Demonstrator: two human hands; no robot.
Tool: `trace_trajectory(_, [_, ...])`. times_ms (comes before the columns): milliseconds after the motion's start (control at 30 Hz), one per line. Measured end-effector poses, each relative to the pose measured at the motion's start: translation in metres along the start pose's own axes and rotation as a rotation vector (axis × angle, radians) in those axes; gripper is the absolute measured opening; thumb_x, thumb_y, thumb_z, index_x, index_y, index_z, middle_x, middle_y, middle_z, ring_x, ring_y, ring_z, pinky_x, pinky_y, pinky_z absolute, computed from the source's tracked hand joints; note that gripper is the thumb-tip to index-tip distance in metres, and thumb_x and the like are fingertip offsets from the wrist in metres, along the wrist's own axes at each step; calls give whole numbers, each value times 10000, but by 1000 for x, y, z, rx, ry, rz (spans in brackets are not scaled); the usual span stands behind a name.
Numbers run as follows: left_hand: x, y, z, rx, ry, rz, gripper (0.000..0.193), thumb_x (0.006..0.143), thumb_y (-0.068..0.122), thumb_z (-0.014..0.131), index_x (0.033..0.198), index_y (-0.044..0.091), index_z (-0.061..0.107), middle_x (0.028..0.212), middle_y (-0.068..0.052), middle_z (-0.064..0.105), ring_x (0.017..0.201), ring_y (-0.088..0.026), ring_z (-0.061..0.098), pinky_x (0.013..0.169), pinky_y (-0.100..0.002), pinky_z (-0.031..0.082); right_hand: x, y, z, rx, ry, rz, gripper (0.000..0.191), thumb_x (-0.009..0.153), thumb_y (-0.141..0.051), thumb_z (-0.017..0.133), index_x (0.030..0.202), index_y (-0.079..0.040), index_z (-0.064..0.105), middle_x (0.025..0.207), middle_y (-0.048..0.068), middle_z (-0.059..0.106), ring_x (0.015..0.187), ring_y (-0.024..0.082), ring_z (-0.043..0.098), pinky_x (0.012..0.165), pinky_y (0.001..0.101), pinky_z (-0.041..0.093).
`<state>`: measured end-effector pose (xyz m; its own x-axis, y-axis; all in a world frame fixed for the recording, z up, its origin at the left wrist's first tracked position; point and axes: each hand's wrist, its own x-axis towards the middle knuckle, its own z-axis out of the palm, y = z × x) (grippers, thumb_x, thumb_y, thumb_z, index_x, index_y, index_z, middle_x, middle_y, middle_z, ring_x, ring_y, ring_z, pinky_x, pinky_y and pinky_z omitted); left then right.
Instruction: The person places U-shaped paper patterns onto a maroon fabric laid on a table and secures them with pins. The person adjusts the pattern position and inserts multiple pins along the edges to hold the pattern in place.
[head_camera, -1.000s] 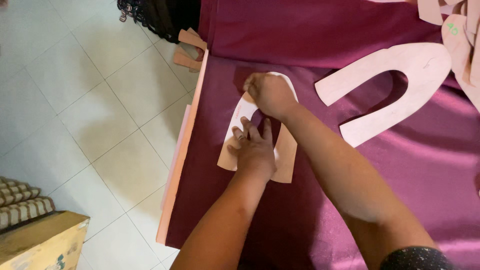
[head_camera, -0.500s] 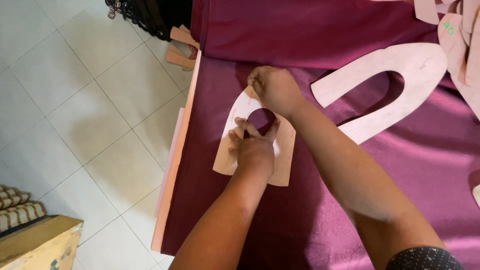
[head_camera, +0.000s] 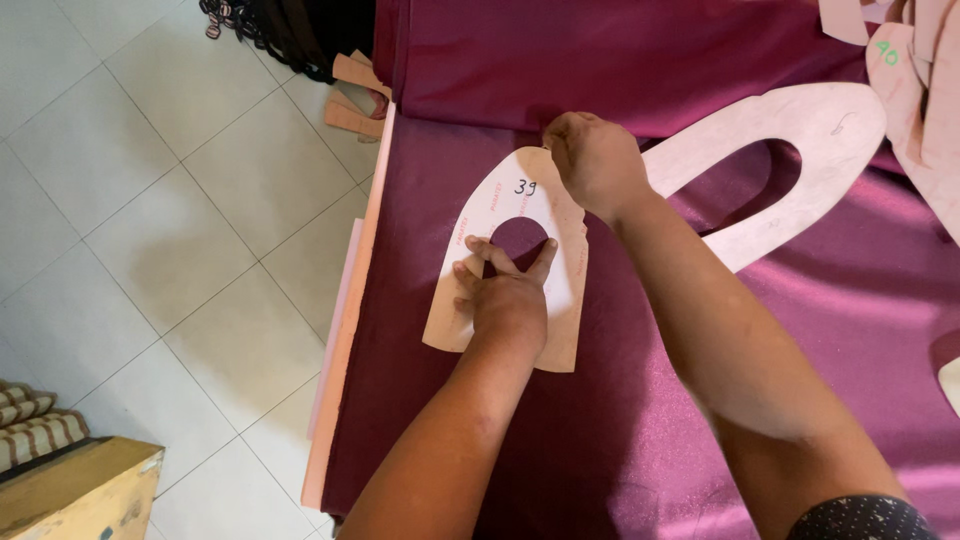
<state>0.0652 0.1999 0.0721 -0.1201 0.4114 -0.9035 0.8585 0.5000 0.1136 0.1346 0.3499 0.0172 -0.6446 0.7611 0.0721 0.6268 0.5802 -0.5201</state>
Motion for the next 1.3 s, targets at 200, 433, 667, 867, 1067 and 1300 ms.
trace_trajectory(200, [0, -1, 1, 26, 30, -9, 1332, 840, -119, 751, 1582, 570, -116, 1599, -382, -304, 1493, -625, 71, 1162, -598, 350, 1, 1, 4, 72, 13, -54, 154, 978, -159, 648, 1035, -41, 729, 1010, 154, 740, 905, 342, 705, 805, 451, 562])
trace_trajectory(433, [-2, 1, 0, -26, 53, -23, 1342, 815, -117, 781, 1578, 589, -67, 1616, -348, -287, 1509, -597, 68, 1172, -621, 326, -23, 22, -23, -47, -131, 45, 186, 990, -193, 629, 986, -56, 755, 943, 170, 747, 854, 354, 705, 780, 464, 556])
trace_trajectory(667, [2, -1, -2, -23, 24, -17, 1360, 805, -167, 774, 1576, 588, -54, 1623, -346, -291, 1507, -601, 50, 1180, -586, 319, -45, 19, -26, 54, -67, 11, 170, 974, -158, 641, 978, -27, 748, 924, 186, 738, 801, 370, 701, 728, 465, 552])
trace_trajectory(867, [13, 0, 5, -40, 61, -44, 1319, 830, -145, 740, 1579, 586, -63, 1616, -342, -267, 1500, -604, 61, 1177, -600, 321, -61, 18, -33, 125, -106, 163, 183, 983, -169, 659, 995, -10, 749, 894, 178, 751, 776, 333, 726, 720, 436, 565])
trace_trajectory(1067, [16, 1, 6, -30, 88, -43, 1335, 824, -173, 733, 1577, 601, -53, 1612, -352, -272, 1489, -629, 62, 1159, -618, 326, -79, 13, -32, 120, -90, 114, 173, 970, -159, 662, 1010, -25, 764, 938, 171, 757, 792, 313, 738, 728, 415, 581])
trace_trajectory(1300, [12, 2, 3, -45, 59, -59, 1344, 804, -111, 782, 1563, 612, -59, 1612, -329, -306, 1503, -611, 16, 1180, -616, 306, -79, 11, -29, 123, -87, 134, 165, 987, -166, 662, 1008, -30, 754, 920, 165, 759, 765, 310, 740, 710, 412, 589])
